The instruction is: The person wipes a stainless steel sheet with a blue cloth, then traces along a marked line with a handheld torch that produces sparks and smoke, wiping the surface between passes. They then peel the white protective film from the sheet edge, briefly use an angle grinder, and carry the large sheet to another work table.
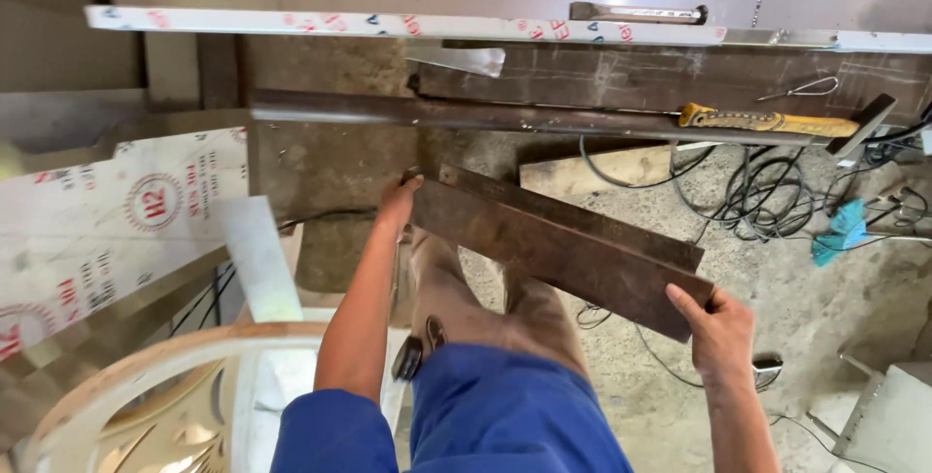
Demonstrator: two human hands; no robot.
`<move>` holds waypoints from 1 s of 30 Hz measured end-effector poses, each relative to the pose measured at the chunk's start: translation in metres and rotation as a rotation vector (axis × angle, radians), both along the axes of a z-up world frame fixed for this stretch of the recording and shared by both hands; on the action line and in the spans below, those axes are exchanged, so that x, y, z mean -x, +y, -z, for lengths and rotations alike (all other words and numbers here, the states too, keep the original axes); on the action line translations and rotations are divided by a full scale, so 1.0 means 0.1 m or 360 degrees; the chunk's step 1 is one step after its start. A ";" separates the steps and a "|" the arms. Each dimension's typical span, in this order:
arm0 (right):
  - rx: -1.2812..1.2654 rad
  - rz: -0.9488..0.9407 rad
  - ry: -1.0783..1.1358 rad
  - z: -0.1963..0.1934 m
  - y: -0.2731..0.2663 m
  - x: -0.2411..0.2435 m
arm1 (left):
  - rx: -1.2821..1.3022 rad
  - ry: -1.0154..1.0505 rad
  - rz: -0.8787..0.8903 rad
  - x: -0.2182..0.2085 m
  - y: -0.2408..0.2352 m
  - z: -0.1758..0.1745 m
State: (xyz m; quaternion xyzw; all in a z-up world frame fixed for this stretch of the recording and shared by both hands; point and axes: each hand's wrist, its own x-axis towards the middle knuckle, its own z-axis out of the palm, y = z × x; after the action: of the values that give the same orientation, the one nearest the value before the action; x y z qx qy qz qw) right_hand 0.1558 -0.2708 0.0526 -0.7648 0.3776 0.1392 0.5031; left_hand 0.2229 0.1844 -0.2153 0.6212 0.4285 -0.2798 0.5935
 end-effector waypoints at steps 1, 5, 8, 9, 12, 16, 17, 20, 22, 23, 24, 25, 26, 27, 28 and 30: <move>0.0064 0.0021 0.0014 0.09 -0.02 0.01 | 0.0141 0.0190 0.0032 -0.11 -0.12 0.08; 0.0101 -0.0012 -0.0054 0.61 -0.20 -0.02 | 0.0048 -0.0071 -0.0042 -0.16 -0.78 1.56; 0.0437 -0.0103 0.0123 1.02 -0.30 -0.13 | 0.0329 0.0155 -0.0097 -0.29 -1.17 2.48; 0.0440 -0.0166 0.0066 1.19 -0.36 -0.14 | 0.0427 0.0146 -0.0272 -0.20 -1.30 3.07; 0.0489 -0.0302 -0.0058 1.59 -0.44 -0.26 | 0.0562 0.0147 -0.0474 -0.18 -1.60 3.55; 0.0538 -0.0611 -0.0350 1.93 -0.36 -0.52 | 0.0643 0.0169 -0.0633 -0.56 -1.99 3.76; 0.0547 -0.0612 -0.0346 1.96 -0.21 -0.65 | 0.0664 0.0179 -0.0673 -0.57 -2.04 3.76; 0.0564 -0.0819 -0.0505 2.08 0.24 -0.89 | 0.0707 0.0227 -0.0773 -0.58 -2.16 3.70; 0.0630 -0.1008 -0.0601 2.27 0.51 -1.05 | 0.0736 0.0223 -0.0851 -0.73 -2.17 3.66; 0.0640 -0.1015 -0.0624 2.40 0.52 -1.10 | 0.0758 0.0206 -0.0896 -0.90 -2.17 3.69; 0.0719 -0.1092 -0.0656 2.52 0.53 -1.12 | 0.0779 0.0206 -0.0942 -0.99 -2.19 3.71; 0.0798 -0.1169 -0.0687 2.66 0.55 -1.14 | 0.0799 0.0206 -0.0989 -1.06 -2.20 3.75; 0.0779 -0.1184 -0.0637 2.69 0.56 -1.10 | 0.0795 0.0263 -0.1046 -0.85 -2.19 3.68; 0.0799 -0.1119 -0.0529 2.71 0.56 -1.06 | 0.0789 0.0319 -0.1102 -0.63 -2.19 3.61; 0.0837 -0.1032 -0.0468 2.79 0.58 -1.10 | 0.0795 0.0328 -0.1136 -0.64 -2.17 3.57; 0.0718 -0.0985 -0.0700 2.99 0.61 -1.16 | 0.0818 0.0302 -0.1207 -0.85 -2.11 3.48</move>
State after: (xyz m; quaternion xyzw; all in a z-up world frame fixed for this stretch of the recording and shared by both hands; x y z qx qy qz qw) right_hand 0.2715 -0.2102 -0.2460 -0.9440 0.0355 0.0313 0.3264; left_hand 0.3079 -0.0270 -0.5629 0.2252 0.5946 -0.1956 0.7466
